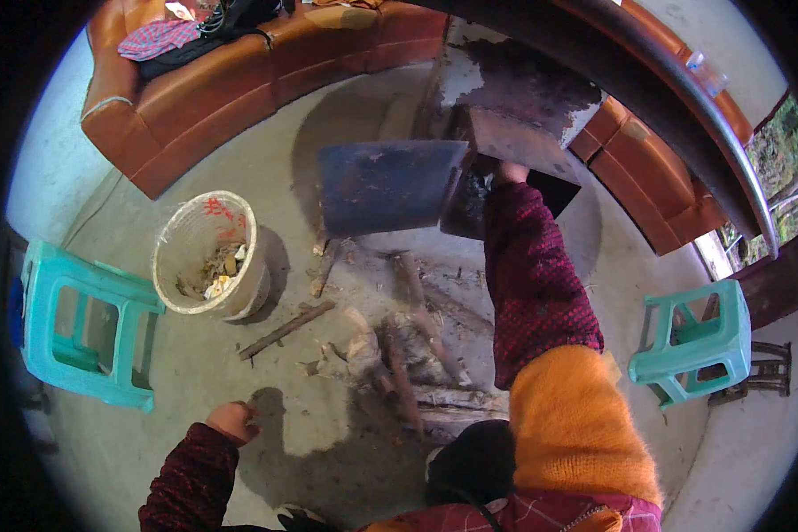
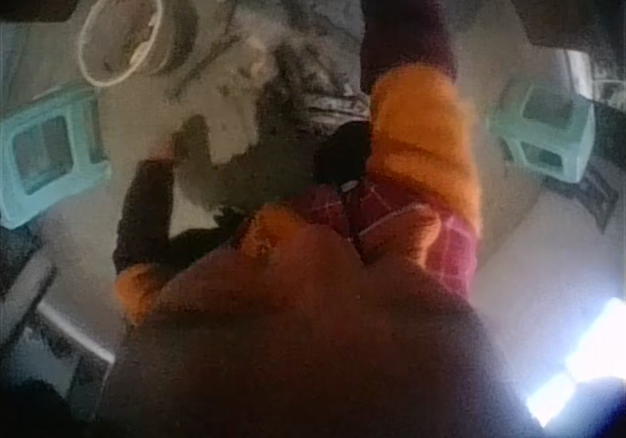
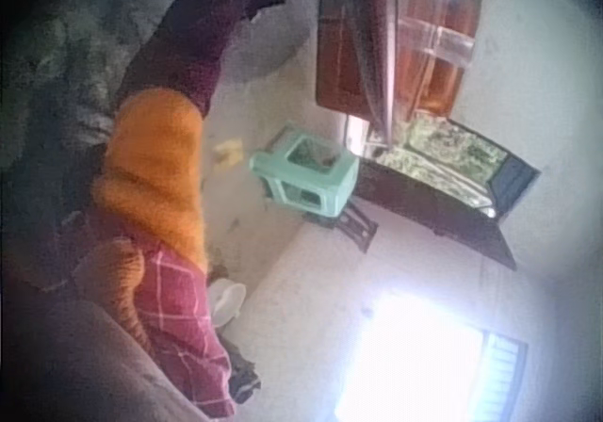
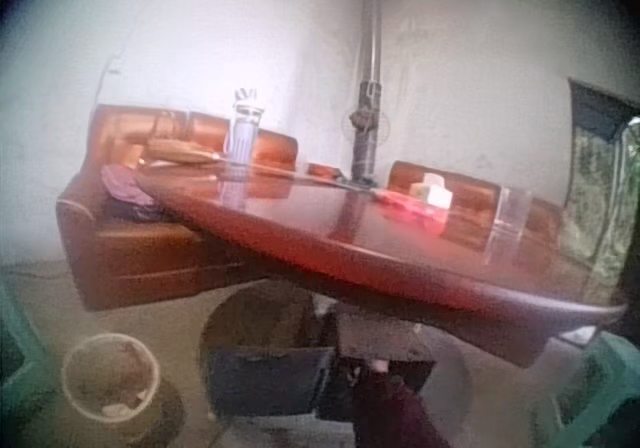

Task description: The person wipes a window sill with a blue cloth, then moves a plastic stool and retrieves a lighter. They light a plastic bag and place it into a wood-burning stove, then add several pieces of firewood to start a fire.

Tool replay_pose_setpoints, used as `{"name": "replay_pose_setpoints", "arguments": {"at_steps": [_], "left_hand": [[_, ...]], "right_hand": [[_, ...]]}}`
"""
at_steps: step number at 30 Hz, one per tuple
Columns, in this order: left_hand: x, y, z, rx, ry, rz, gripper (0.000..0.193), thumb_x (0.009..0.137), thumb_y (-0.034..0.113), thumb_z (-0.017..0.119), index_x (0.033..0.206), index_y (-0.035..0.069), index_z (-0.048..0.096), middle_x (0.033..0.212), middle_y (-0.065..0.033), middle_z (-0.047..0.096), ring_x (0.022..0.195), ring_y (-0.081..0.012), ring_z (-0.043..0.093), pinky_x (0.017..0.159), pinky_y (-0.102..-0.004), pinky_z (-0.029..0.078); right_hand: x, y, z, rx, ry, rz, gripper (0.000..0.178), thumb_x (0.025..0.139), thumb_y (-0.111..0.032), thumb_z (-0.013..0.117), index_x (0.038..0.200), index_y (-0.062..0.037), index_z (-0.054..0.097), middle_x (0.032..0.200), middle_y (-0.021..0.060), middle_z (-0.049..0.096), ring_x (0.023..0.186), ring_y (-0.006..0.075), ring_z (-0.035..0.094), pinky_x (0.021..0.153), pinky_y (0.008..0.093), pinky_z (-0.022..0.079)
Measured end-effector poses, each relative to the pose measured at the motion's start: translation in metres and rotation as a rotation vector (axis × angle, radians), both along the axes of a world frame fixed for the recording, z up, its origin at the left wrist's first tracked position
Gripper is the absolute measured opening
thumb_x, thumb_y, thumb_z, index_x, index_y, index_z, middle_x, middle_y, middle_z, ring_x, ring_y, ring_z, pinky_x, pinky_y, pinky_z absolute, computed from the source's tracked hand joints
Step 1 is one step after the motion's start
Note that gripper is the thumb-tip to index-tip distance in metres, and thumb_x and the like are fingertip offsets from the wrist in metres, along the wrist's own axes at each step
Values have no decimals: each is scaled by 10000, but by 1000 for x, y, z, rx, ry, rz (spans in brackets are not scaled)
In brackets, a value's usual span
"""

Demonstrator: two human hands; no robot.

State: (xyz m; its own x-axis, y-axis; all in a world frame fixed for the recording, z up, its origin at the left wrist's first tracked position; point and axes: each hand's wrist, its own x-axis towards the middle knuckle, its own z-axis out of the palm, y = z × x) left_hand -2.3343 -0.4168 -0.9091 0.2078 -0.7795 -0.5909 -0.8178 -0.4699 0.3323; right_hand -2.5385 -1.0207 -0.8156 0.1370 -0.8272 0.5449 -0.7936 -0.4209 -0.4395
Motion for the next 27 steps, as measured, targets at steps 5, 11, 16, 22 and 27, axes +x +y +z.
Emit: {"name": "replay_pose_setpoints", "arguments": {"at_steps": [5,11,16,22,27], "left_hand": [[0,-6,-3,-17,1,-27,353,700,232,661,1027,101,634,896,-144,635,841,-315,609,729,-391,492],[5,-7,-9,-17,18,-39,286,716,245,670,968,113,646,896,-153,630,843,-324,604,725,-399,493],[4,-12,-10,31,-54,-144,320,708,243,667,986,85,644,918,-133,648,882,-300,613,767,-387,490],[13,4,-50,-8,51,-48,309,706,222,685,999,127,648,904,-121,653,877,-291,617,762,-377,492],[20,27,-129,-254,86,-227,305,738,223,618,1028,130,633,974,-120,636,906,-295,604,787,-385,490]], "right_hand": [[-22,38,-29,197,-838,457,173,863,-116,566,998,-16,606,906,71,629,798,177,608,716,311,492],[-72,161,-36,591,-862,518,123,874,-41,535,973,-7,601,841,35,612,732,114,582,611,252,483],[-65,246,-57,640,-578,658,247,830,-6,542,1074,-18,574,828,36,618,677,95,565,586,237,474],[-50,295,-58,500,-118,921,420,812,-8,546,1227,-53,497,838,57,619,668,78,550,606,239,472],[-49,310,-39,414,84,971,400,822,-102,550,1220,-82,509,861,146,616,686,285,605,629,358,492]]}}
